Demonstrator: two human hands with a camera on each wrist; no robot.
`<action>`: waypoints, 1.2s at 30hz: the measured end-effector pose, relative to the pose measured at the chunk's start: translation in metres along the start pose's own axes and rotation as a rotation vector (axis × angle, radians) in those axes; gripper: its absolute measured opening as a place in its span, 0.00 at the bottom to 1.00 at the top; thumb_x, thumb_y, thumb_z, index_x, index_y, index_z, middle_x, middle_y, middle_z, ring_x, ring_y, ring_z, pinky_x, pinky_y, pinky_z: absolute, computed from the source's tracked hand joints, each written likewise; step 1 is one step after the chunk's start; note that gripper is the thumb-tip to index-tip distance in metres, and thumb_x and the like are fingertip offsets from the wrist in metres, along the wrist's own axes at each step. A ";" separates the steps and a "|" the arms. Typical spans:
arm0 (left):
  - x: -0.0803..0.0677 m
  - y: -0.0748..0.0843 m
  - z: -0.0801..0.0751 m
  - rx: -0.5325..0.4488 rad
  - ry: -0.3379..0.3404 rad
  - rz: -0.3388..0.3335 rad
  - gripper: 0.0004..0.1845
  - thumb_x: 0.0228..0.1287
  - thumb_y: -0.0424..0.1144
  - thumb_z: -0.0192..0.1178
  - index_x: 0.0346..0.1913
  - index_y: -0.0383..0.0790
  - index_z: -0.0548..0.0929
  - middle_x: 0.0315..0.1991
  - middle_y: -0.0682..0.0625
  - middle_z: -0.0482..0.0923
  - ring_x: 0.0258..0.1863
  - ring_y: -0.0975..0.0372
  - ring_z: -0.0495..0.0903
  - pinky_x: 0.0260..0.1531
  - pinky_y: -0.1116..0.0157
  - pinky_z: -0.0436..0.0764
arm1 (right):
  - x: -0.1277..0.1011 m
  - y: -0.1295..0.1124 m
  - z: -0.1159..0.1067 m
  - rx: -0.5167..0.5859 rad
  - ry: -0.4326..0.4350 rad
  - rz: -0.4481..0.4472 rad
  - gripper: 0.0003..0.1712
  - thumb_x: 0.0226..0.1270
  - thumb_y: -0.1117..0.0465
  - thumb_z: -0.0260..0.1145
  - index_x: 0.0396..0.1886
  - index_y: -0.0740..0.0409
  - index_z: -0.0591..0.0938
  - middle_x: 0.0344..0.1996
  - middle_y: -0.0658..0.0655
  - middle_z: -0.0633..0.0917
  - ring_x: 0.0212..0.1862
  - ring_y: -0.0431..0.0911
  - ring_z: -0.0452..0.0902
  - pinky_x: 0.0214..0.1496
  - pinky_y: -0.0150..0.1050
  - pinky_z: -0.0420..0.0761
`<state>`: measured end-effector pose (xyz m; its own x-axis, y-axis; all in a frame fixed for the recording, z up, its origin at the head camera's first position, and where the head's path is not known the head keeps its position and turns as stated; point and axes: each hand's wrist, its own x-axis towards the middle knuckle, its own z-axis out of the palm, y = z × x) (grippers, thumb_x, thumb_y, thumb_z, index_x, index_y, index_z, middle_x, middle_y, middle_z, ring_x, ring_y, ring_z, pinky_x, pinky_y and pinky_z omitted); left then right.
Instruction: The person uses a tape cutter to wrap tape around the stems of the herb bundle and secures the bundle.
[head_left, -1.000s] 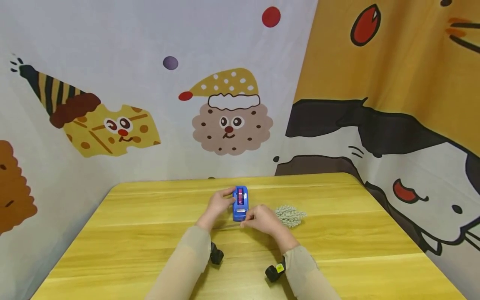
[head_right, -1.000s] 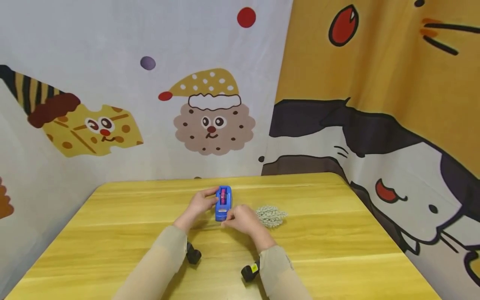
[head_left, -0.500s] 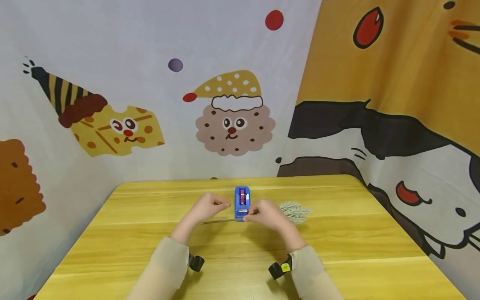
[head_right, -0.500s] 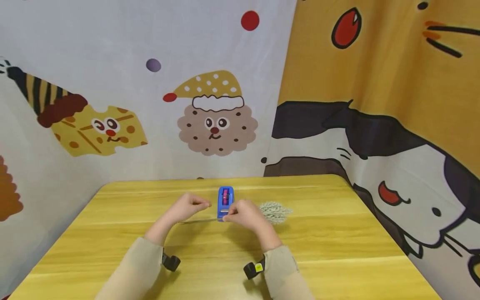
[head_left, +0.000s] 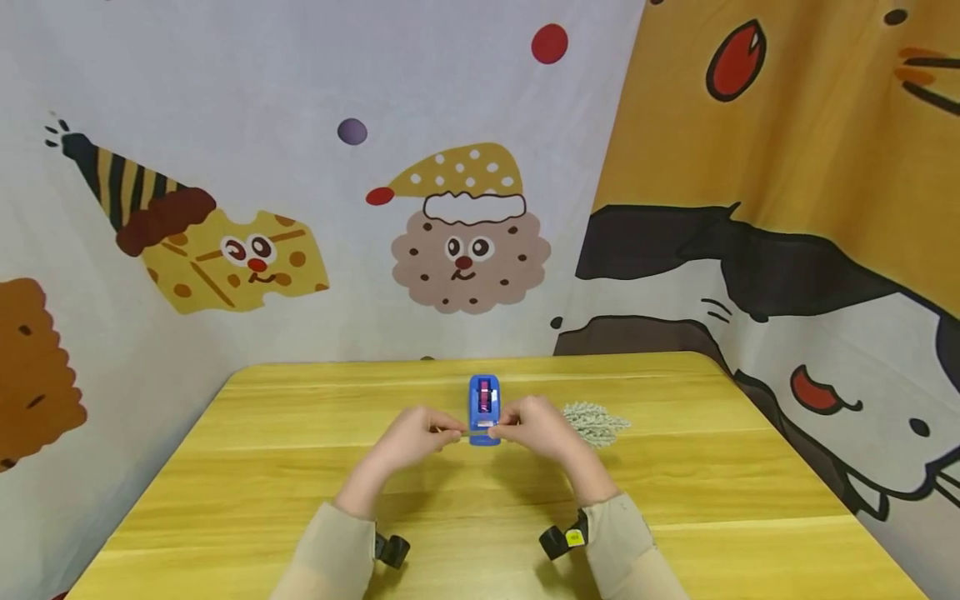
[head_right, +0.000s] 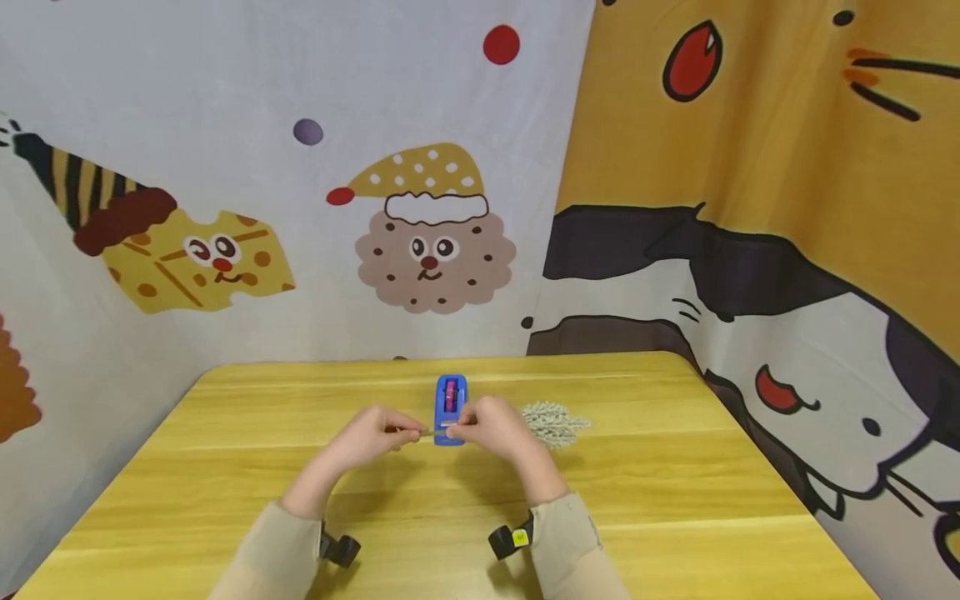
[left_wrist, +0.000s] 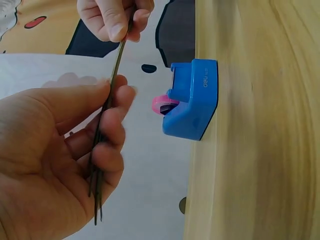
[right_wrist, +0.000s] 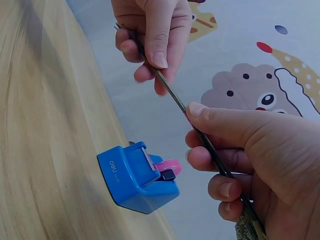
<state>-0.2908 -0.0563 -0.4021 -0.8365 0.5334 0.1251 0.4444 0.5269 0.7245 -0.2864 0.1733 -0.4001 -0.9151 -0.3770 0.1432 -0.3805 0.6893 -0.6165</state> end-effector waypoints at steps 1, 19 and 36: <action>0.000 0.000 0.001 0.006 0.002 0.003 0.09 0.60 0.41 0.55 0.40 0.46 0.84 0.33 0.55 0.81 0.16 0.65 0.68 0.15 0.68 0.69 | -0.001 0.000 0.000 0.004 -0.004 -0.001 0.16 0.53 0.46 0.64 0.17 0.51 0.78 0.12 0.45 0.73 0.15 0.37 0.59 0.15 0.30 0.61; 0.000 0.001 0.000 0.110 0.055 0.053 0.09 0.60 0.38 0.55 0.39 0.45 0.84 0.37 0.54 0.80 0.26 0.67 0.73 0.24 0.70 0.74 | 0.000 -0.009 -0.009 0.027 -0.086 -0.095 0.10 0.52 0.57 0.67 0.33 0.55 0.79 0.22 0.48 0.80 0.24 0.39 0.75 0.25 0.33 0.75; -0.002 0.000 0.000 0.087 0.056 0.048 0.09 0.60 0.39 0.55 0.40 0.45 0.84 0.38 0.55 0.80 0.25 0.66 0.73 0.22 0.68 0.73 | 0.000 -0.009 0.002 -0.140 -0.091 -0.057 0.09 0.52 0.64 0.63 0.34 0.50 0.81 0.14 0.44 0.72 0.15 0.36 0.61 0.15 0.30 0.64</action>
<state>-0.2893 -0.0573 -0.4028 -0.8293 0.5229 0.1972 0.5080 0.5585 0.6557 -0.2831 0.1656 -0.3958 -0.8779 -0.4682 0.1005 -0.4524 0.7420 -0.4947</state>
